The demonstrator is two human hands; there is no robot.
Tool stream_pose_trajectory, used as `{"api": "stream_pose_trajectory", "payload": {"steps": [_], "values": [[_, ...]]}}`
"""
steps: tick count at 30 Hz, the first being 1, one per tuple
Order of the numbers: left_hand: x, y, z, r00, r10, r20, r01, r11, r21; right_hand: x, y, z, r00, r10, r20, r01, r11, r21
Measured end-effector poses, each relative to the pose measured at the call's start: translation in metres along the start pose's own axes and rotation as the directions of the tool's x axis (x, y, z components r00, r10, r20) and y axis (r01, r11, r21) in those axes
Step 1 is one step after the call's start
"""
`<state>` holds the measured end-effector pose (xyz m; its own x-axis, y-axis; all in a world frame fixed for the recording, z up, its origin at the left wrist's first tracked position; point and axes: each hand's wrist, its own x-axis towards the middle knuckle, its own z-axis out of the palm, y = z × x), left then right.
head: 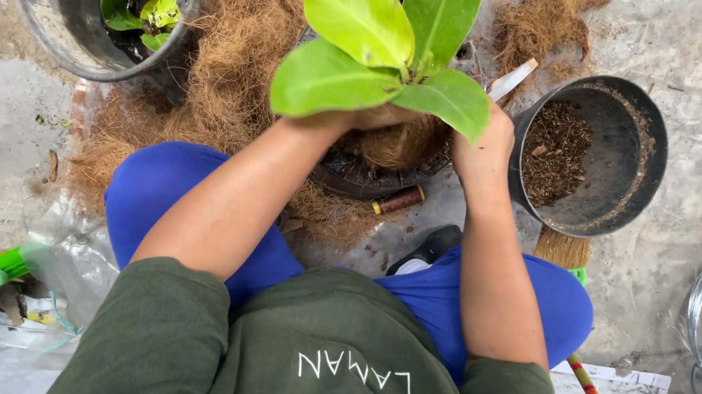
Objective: The person sits on the floor and wraps a plant's root ball with coconut coir. They repeatedly add and press the coir around the roots, shaping it into a compact ball by hand.
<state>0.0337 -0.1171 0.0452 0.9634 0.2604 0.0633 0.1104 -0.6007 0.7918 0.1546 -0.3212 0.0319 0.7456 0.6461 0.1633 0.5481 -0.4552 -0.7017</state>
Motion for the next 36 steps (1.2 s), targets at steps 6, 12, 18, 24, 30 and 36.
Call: {"api": "stream_pose_trajectory", "payload": {"steps": [6, 12, 18, 24, 30, 36], "values": [[-0.016, 0.011, 0.019, 0.985, 0.162, -0.067, -0.163, 0.987, -0.009, 0.011, 0.003, 0.027, 0.951, -0.277, -0.137, 0.254, 0.953, -0.166], [0.009, -0.021, -0.012, 0.979, 0.201, 0.045, -0.201, 0.980, 0.006, 0.006, 0.010, 0.041, 0.942, -0.325, -0.089, 0.319, 0.945, -0.075], [0.002, -0.033, 0.009, 0.976, 0.201, 0.080, -0.203, 0.979, 0.018, 0.024, 0.015, 0.025, 0.991, -0.124, 0.043, 0.106, 0.949, 0.297], [0.010, -0.038, 0.031, 0.992, 0.116, -0.041, -0.111, 0.989, 0.093, 0.007, -0.014, -0.012, 0.862, 0.223, 0.456, -0.488, 0.609, 0.625], [0.024, -0.031, 0.035, 0.994, 0.035, -0.100, -0.045, 0.994, -0.098, -0.048, -0.059, 0.025, 0.689, 0.104, 0.717, -0.651, 0.524, 0.549], [0.025, -0.029, 0.011, 0.929, -0.268, -0.255, -0.013, 0.664, -0.747, -0.067, -0.038, 0.061, 0.618, 0.118, 0.777, -0.738, 0.428, 0.521]]}}
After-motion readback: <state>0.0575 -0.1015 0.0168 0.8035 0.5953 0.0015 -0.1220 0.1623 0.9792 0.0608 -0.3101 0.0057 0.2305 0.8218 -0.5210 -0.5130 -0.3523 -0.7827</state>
